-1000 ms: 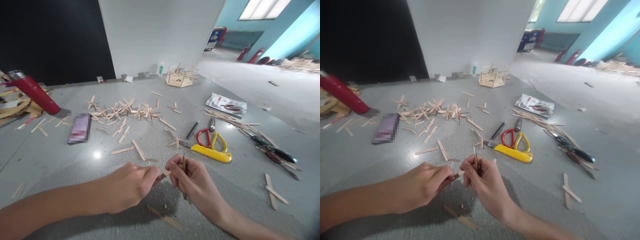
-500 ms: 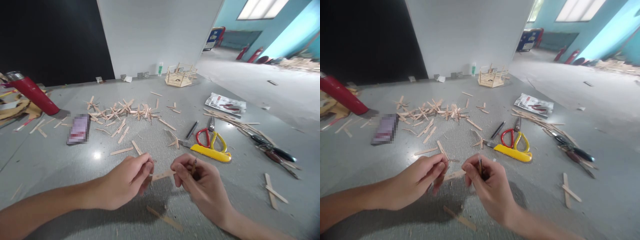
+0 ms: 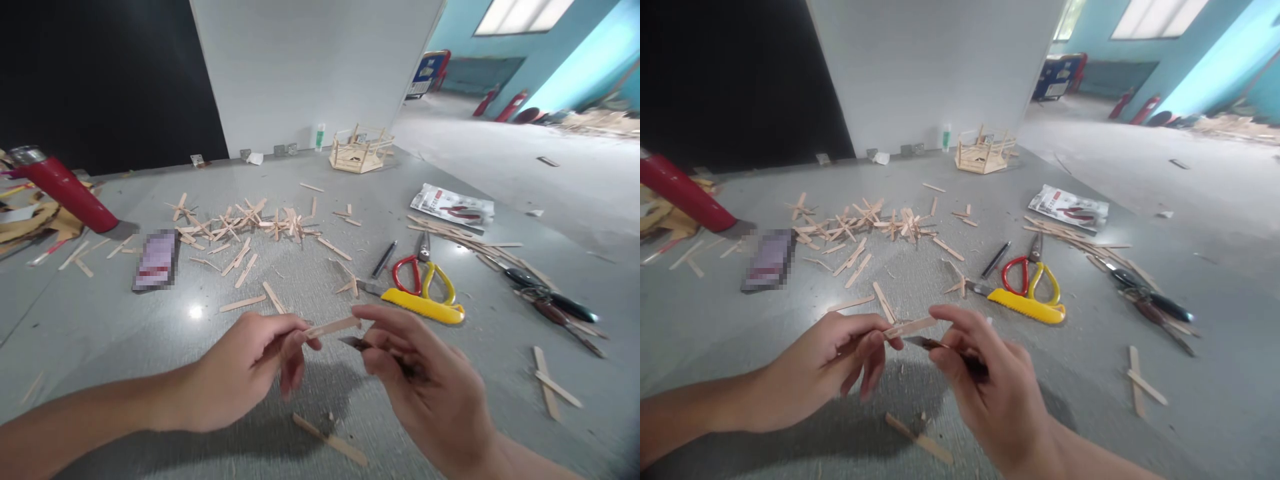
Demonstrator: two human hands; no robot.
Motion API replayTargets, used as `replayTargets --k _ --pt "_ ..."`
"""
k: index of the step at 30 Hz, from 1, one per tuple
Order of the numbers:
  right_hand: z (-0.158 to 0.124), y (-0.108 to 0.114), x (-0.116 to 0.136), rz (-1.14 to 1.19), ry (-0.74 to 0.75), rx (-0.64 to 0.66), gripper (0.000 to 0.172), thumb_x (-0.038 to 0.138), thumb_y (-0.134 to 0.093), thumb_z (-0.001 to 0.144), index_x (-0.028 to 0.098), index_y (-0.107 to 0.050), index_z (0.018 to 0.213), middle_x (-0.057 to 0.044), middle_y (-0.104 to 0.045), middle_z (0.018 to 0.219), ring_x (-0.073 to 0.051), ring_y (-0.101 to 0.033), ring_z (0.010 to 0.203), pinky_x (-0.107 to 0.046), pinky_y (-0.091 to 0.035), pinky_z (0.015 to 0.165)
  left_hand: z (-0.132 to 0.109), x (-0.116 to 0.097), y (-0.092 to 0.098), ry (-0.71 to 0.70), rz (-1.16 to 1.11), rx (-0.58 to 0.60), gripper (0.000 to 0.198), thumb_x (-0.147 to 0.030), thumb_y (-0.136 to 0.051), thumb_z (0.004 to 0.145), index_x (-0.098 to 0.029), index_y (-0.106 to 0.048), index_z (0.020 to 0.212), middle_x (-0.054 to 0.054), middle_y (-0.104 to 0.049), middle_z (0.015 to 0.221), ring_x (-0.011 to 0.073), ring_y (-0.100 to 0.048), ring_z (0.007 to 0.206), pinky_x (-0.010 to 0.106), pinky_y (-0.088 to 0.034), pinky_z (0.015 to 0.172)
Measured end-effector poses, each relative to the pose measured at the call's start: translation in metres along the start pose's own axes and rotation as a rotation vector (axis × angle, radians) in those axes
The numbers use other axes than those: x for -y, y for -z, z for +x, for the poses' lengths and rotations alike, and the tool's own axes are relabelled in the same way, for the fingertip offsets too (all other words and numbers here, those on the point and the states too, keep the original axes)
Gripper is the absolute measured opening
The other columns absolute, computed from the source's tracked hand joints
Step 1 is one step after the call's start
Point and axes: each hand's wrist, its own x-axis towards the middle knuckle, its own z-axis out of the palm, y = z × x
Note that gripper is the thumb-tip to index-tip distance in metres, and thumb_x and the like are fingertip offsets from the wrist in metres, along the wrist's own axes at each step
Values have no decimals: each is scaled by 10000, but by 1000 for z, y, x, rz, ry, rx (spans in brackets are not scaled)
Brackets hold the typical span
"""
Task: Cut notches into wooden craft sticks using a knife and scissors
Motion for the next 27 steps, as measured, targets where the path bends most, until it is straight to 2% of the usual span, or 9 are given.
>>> replayTargets --k 4,9,11,17,22,27 --pt "4 -1 1 -127 52 75 375 184 -565 1009 230 -548 1381 79 -618 614 -100 -501 494 -182 -471 513 0 -1 1 -57 197 -27 428 -351 -336 1111 -174 -564 795 -21 -598 630 88 -523 547 209 -405 587" --pt "7 -1 0 -130 9 114 246 226 -565 1001 187 -702 1202 35 -671 609 -106 -543 477 -196 -466 473 -1 -1 2 -83 296 -39 445 -317 -342 1104 -187 -481 701 -38 -547 590 84 -479 527 220 -377 591" --pt "7 0 0 -123 -19 124 229 238 -568 995 193 -727 1154 28 -687 603 -111 -556 461 -208 -454 453 -1 -1 2 -67 281 -43 433 -346 -347 1105 -193 -492 727 -45 -535 582 86 -460 512 220 -365 568" --pt "7 1 3 -125 -75 163 177 255 -614 969 222 -746 1082 8 -780 689 -128 -644 488 -227 -487 481 -3 3 1 -20 198 -66 322 -451 -340 1103 -211 -505 965 -69 -521 597 98 -440 515 212 -363 533" --pt "7 -1 7 -56 -168 192 163 266 -601 963 228 -737 1045 19 -782 672 -132 -633 473 -236 -452 443 -4 10 0 -59 288 -85 279 -404 -332 1104 -218 -493 972 -75 -504 623 92 -427 529 204 -341 534" --pt "9 -3 8 83 -272 240 177 278 -575 958 219 -728 1024 3 -790 693 -152 -695 558 -236 -519 525 -6 12 -3 -53 377 -122 253 -382 -340 1090 -217 -514 1008 -66 -495 628 103 -408 515 223 -293 499"
